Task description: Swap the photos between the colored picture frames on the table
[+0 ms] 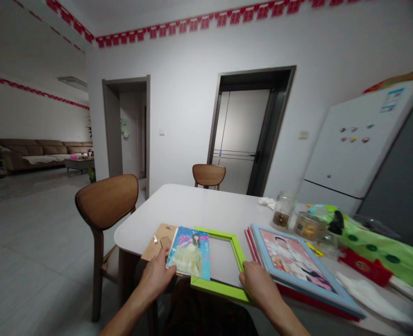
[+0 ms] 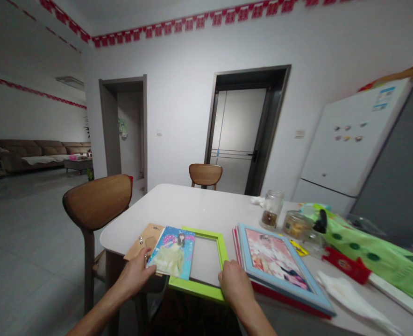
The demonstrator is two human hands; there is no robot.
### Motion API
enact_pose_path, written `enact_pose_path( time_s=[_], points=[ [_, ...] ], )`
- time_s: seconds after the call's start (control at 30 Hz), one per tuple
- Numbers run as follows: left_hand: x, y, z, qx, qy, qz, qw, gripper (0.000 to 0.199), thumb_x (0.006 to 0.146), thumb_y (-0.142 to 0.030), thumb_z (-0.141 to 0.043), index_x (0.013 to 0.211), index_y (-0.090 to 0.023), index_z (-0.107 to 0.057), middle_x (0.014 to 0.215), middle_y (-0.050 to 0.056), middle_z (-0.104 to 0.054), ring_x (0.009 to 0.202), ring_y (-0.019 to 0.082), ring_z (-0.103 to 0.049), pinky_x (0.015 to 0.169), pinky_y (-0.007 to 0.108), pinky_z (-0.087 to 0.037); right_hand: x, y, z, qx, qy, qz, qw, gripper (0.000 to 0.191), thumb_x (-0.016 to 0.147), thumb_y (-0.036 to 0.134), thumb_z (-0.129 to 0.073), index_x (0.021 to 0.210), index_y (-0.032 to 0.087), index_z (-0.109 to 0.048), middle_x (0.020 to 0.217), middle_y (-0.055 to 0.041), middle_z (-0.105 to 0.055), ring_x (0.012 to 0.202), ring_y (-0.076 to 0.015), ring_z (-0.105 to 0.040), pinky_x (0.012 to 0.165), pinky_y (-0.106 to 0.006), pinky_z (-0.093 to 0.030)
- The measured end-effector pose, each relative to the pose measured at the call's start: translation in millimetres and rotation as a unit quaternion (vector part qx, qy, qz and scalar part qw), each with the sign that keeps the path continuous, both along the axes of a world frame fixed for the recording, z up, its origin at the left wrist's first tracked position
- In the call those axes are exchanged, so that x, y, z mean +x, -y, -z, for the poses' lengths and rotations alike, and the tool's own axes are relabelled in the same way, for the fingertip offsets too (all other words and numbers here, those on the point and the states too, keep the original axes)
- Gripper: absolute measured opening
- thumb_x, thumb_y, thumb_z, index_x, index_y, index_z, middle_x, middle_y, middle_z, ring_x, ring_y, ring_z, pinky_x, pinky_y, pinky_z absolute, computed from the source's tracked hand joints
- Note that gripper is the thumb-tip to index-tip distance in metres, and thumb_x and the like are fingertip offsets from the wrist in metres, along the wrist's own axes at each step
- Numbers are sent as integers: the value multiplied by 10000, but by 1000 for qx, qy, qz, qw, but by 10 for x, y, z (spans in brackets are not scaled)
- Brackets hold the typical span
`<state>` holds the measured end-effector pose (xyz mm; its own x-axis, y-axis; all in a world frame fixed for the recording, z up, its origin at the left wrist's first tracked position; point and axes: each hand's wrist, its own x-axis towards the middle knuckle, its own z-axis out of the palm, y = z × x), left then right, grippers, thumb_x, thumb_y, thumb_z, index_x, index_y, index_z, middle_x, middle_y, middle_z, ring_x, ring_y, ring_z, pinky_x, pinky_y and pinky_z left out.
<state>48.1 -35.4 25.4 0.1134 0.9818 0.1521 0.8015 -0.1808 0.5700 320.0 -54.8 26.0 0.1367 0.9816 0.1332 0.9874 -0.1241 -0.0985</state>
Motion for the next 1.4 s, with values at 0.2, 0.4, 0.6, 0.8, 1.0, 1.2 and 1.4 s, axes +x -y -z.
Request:
enact_pose_path(
  time_s=[0.2,0.4,0.6,0.8,1.0,1.2,1.4],
  points=[
    [26,87,-69,44,-92,-5,995,416,736,-276,-456,1139,-185,-422,990,80,-573,938,238,-522,759,321,-391,4,48,22,11,-6,-6,1000,228,757,172,-371,782,92,-583,828,-145,-605,785,-211,-582,670,-277,-384],
    [263,110,53,130,-92,100,982,476,646,-182,-510,1119,-163,-465,1169,87,-457,1094,219,-383,945,315,-269,1,132,87,49,-23,-20,998,240,767,150,-337,817,109,-568,846,-126,-603,813,-193,-566,704,-259,-375],
    [412,1,186,127,-119,146,974,508,629,-71,-457,1129,-162,-475,1225,93,-440,1155,216,-341,991,342,-215,-10,167,99,51,-28,-28,998,250,765,158,-335,806,119,-579,857,-119,-593,823,-190,-553,720,-258,-376],
    [465,-38,203,140,-113,131,975,395,767,-85,-375,1134,-171,-491,1223,115,-459,1144,226,-381,971,388,-253,-22,169,88,45,-29,-19,998,274,765,184,-336,863,112,-582,898,-127,-581,844,-207,-550,727,-281,-393],
    [342,-144,-38,192,39,83,977,381,785,-92,-331,1106,-182,-516,1120,76,-556,1052,189,-482,918,336,-351,-71,168,41,62,-49,-24,997,337,742,199,-398,1004,74,-569,1016,-173,-562,962,-243,-516,850,-321,-374],
    [357,-190,-250,143,435,-27,889,307,805,-324,-389,975,-126,-550,931,99,-632,905,229,-568,805,343,-431,-407,107,-75,110,-311,-93,940,388,739,270,-430,1068,94,-536,1110,-154,-546,1018,-222,-502,911,-347,-359],
    [877,60,21,3,684,33,729,386,748,-381,-482,1027,-114,-486,946,117,-630,900,240,-580,800,353,-444,-745,-97,-69,44,-681,-12,731,408,765,392,-330,1052,147,-486,883,-106,-640,724,-179,-612,579,-273,-482]
  ],
)
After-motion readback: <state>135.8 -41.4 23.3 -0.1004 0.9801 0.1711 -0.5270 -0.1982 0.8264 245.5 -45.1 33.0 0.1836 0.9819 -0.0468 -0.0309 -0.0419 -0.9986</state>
